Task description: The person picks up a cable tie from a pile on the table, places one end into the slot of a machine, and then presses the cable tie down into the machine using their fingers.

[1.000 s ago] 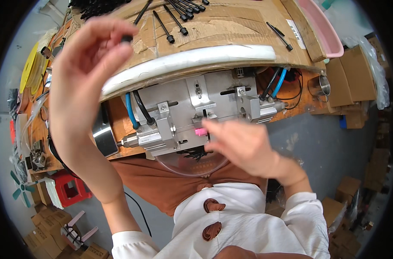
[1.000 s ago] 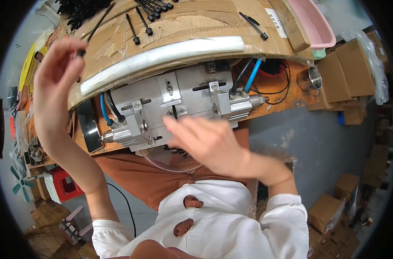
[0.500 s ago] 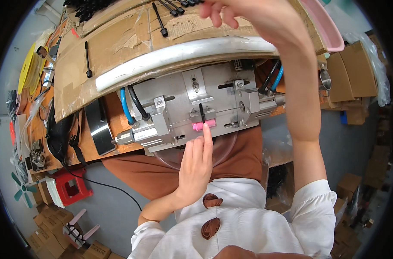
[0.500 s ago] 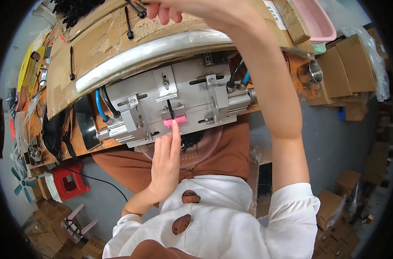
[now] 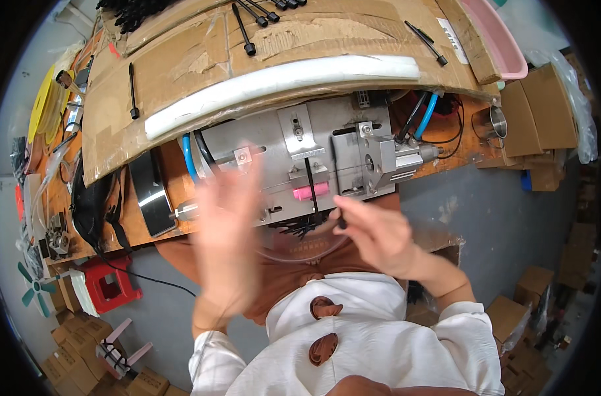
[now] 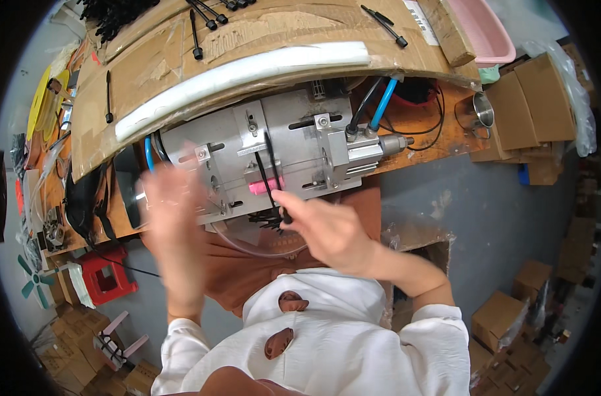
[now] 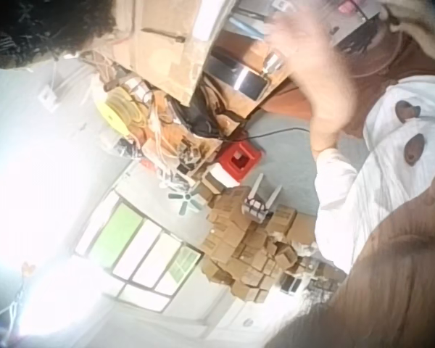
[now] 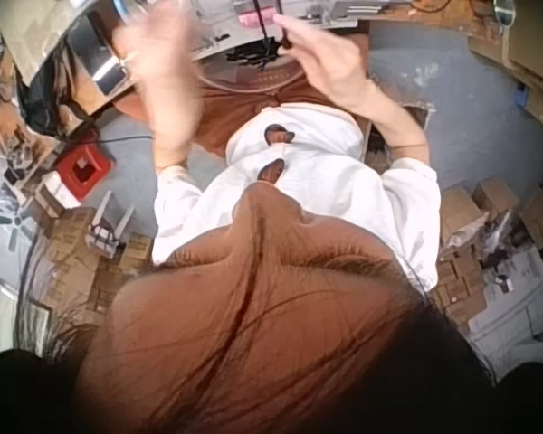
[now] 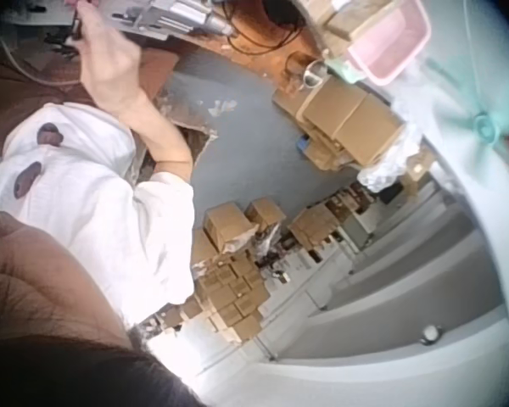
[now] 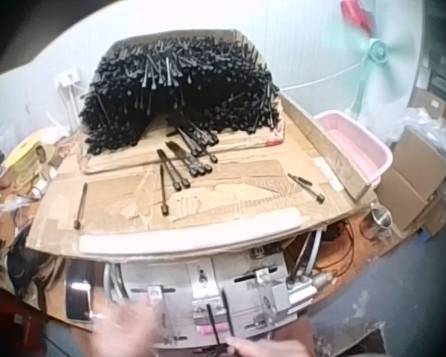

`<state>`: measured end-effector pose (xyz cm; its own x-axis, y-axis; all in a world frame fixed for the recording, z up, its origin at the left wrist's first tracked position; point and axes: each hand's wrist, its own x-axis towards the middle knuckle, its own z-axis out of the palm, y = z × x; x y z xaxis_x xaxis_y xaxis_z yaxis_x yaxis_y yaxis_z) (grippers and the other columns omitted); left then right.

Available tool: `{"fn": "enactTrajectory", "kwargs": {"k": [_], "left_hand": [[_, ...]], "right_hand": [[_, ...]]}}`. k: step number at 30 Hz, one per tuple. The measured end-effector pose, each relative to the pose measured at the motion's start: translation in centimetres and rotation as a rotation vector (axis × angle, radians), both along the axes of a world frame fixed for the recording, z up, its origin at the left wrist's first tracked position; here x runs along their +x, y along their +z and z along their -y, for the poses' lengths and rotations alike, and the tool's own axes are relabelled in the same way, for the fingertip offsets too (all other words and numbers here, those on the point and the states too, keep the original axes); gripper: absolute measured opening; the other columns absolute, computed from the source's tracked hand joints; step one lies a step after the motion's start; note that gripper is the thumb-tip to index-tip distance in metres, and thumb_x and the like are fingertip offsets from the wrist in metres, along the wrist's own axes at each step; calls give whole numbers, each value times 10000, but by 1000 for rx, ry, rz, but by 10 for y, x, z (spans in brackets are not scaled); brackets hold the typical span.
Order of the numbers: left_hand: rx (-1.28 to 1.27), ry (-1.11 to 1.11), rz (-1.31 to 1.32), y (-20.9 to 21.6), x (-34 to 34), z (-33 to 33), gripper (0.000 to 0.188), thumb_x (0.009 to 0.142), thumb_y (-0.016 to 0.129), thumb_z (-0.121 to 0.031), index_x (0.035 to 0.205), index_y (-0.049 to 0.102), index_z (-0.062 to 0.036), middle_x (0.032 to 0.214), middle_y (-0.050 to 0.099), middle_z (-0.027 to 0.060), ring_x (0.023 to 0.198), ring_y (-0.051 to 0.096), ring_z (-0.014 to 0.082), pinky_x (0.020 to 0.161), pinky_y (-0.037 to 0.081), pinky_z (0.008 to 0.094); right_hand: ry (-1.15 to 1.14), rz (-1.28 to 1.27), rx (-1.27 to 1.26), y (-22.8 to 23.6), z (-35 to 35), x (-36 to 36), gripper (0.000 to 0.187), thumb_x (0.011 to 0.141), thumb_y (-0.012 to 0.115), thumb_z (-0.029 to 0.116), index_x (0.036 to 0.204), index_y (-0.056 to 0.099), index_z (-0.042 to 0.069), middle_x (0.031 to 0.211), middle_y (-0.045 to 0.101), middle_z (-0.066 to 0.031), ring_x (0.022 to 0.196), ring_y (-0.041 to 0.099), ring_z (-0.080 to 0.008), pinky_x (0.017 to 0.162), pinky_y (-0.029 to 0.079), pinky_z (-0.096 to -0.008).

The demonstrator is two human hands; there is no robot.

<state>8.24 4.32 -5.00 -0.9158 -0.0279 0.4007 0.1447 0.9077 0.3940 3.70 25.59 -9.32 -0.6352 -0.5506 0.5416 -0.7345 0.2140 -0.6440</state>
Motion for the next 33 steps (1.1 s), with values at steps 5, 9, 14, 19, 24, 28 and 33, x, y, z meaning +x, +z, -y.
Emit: {"fn": "enactTrajectory", "kwargs": {"k": [5, 9, 14, 19, 24, 28, 33], "left_hand": [[-159, 370, -154, 48, -69, 114, 358, 821, 647, -42, 1172, 640, -110, 970, 568, 133, 876, 564, 238, 775, 467, 336], [54, 219, 153, 52, -81, 137, 274, 789, 678, -34, 1060, 677, -67, 940, 599, 91, 685, 567, 130, 710, 490, 270], [86, 387, 111, 43, -74, 147, 162, 805, 666, -22, 966, 654, -18, 827, 612, 76, 679, 580, 131, 686, 484, 260], [60, 379, -111, 36, -60, 106, 83, 830, 635, -2, 912, 627, -4, 780, 610, 88, 694, 591, 157, 674, 481, 277], [85, 151, -259, 6, 0, 7, 419, 756, 603, 146, 1151, 596, 5, 990, 596, 139, 890, 579, 275, 756, 492, 361], [71, 1, -1, -40, 37, -47, 741, 700, 707, 59, 1378, 406, 67, 887, 543, 97, 778, 488, 234, 699, 440, 323], [-40, -48, 154, -58, 32, -70, 667, 795, 628, 5, 1388, 341, 111, 900, 481, 98, 790, 479, 219, 720, 449, 316]], "right_hand": [[-17, 4, 137, -37, 15, 16, 647, 727, 673, -60, 1338, 461, -47, 624, 519, -63, 530, 532, -175, 478, 437, -328], [23, -40, 237, -33, 18, 9, 631, 739, 645, -33, 1344, 464, -30, 628, 521, -45, 514, 523, -158, 479, 439, -323], [28, -87, 297, -28, 16, 6, 606, 746, 652, 17, 1329, 491, -8, 644, 506, -23, 538, 517, -131, 460, 427, -290], [-29, -344, 288, 38, 28, -33, 513, 742, 757, 194, 1211, 611, 42, 643, 528, -17, 536, 507, -154, 461, 418, -283], [-224, -511, 348, 80, 118, -136, 275, 808, 691, 166, 1024, 613, 14, 718, 621, -76, 591, 608, -165, 487, 477, -277], [65, -269, 368, 89, 148, -175, 236, 793, 540, 40, 963, 620, -102, 818, 632, -311, 728, 660, -377, 642, 524, -423], [270, 321, 184, 137, 97, -160, 268, 875, 600, 163, 953, 636, -91, 804, 684, -181, 669, 655, -192, 596, 524, -306]]}}
